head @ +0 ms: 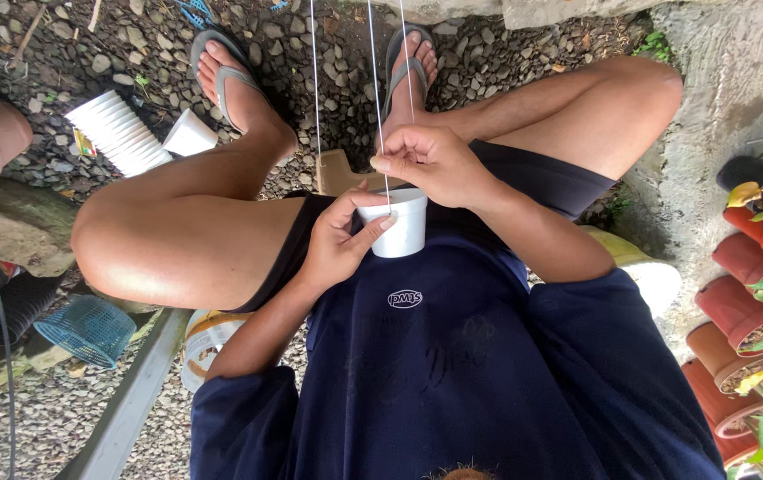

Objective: The person sits cross-legged and uses pliers to bend and cut metal wire, forming small hooks. They then insert the hooked wire into a white plastic cup, securing it in place.

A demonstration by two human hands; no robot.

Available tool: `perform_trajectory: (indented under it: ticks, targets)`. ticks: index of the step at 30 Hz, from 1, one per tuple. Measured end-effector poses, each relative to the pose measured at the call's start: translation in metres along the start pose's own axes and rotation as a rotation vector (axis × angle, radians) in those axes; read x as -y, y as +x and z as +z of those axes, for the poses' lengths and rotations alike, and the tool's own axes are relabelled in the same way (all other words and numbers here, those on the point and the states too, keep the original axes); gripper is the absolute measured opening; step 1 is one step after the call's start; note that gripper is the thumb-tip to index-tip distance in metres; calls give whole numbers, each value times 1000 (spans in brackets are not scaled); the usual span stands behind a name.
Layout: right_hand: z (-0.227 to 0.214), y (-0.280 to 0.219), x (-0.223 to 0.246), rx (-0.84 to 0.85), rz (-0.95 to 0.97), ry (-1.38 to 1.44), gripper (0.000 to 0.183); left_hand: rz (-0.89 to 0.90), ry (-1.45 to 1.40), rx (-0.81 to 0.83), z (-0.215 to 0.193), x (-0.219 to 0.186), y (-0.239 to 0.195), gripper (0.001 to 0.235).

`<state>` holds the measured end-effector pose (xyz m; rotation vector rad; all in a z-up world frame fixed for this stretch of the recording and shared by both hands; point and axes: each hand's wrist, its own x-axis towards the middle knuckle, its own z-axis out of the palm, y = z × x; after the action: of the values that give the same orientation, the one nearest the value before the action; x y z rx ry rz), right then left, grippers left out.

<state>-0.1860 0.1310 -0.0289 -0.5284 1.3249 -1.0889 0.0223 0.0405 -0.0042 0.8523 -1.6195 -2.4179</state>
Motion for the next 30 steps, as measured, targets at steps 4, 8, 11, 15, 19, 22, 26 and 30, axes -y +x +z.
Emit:
perform_trajectory:
  ticks: [4,8,11,15,19,22,26,30]
  targets:
    - [4,3,6,-2,6,142,16,21,58,18,-2,4,2,18]
    - [7,-4,26,-151,-105,-47,18,-5,12,10,0,8,1,30]
    - [14,-33,59,-309,-337,-156,21,-86,-23,-37,4,3,0,54]
    - [2,-89,109,260,-528,-6,7,84,198,-45,6,-15,0,72]
    - [6,-98,128,901,-806,374,18,282,495,-12,7,-30,11,62]
    - [12,-103,135,1002,-870,351,23,138,680,-16,11,-36,10,46]
    - [18,-102,143,1098,-870,340,23,203,746,-94,17,-42,7,39]
    - [18,-101,146,1114,-878,366,24,237,805,-145,24,-47,4,40]
